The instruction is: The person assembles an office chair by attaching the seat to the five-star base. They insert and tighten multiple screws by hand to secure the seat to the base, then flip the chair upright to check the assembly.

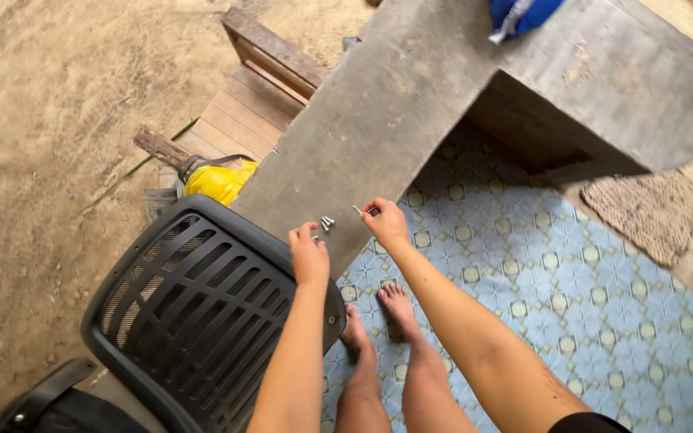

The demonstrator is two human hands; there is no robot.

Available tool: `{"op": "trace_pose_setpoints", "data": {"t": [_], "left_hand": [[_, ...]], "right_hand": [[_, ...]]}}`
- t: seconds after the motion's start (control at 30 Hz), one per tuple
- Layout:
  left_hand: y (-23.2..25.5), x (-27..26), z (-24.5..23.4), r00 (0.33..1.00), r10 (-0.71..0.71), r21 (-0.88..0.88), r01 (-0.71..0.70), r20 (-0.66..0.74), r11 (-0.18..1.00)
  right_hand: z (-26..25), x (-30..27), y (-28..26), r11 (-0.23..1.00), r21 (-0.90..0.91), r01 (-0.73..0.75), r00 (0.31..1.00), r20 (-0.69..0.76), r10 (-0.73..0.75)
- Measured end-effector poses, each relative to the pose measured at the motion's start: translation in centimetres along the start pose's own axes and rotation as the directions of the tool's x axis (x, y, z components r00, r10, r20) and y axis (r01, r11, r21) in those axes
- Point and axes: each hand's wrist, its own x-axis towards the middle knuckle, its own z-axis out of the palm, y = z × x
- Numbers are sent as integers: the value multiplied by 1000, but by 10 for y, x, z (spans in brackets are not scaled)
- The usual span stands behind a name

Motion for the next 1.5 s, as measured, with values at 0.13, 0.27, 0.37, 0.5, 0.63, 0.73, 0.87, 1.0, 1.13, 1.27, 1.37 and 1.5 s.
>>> {"op": "trace_pose_setpoints", "data": {"t": [0.13,0.27,0.37,0.5,0.63,0.73,0.87,1.0,1.13,1.27,1.37,1.5], "left_hand": [[-7,21,-5,992,109,395,-124,61,910],[-14,26,-2,991,48,436,-98,124,895],[-19,30,5,996,-41,337,11,81,941],[-22,32,20,974,-222,85,225,-47,971],[-19,33,40,942,-328,-17,328,-63,945],[-21,31,47,942,-326,-21,326,-82,945],[-28,32,51,947,-305,-17,305,-98,952],[-35,29,55,944,-316,-12,316,-98,949],[-41,24,57,934,-335,-52,331,-120,942],[-44,16,53,936,-325,-62,320,-137,946],[-44,6,46,933,-322,-99,309,-159,946],[-43,-11,33,911,-360,-190,325,-199,927]], "right_hand": [[-13,44,-8,998,-55,-34,999,19,35],[-24,72,-26,972,-237,9,997,76,10],[-25,80,-34,956,-293,2,993,113,33],[-16,77,-34,953,-302,29,994,112,5],[-11,72,-30,949,-295,115,991,97,-90],[-11,71,-31,957,-286,39,991,137,1],[-13,71,-35,959,-281,35,987,158,10],[-16,71,-36,959,-283,33,987,163,14],[-17,72,-33,966,-259,4,988,150,36],[-21,73,-26,976,-218,0,991,127,28],[-28,65,-22,986,-164,0,996,85,14],[-32,44,-25,993,-114,-22,997,70,30]]}}
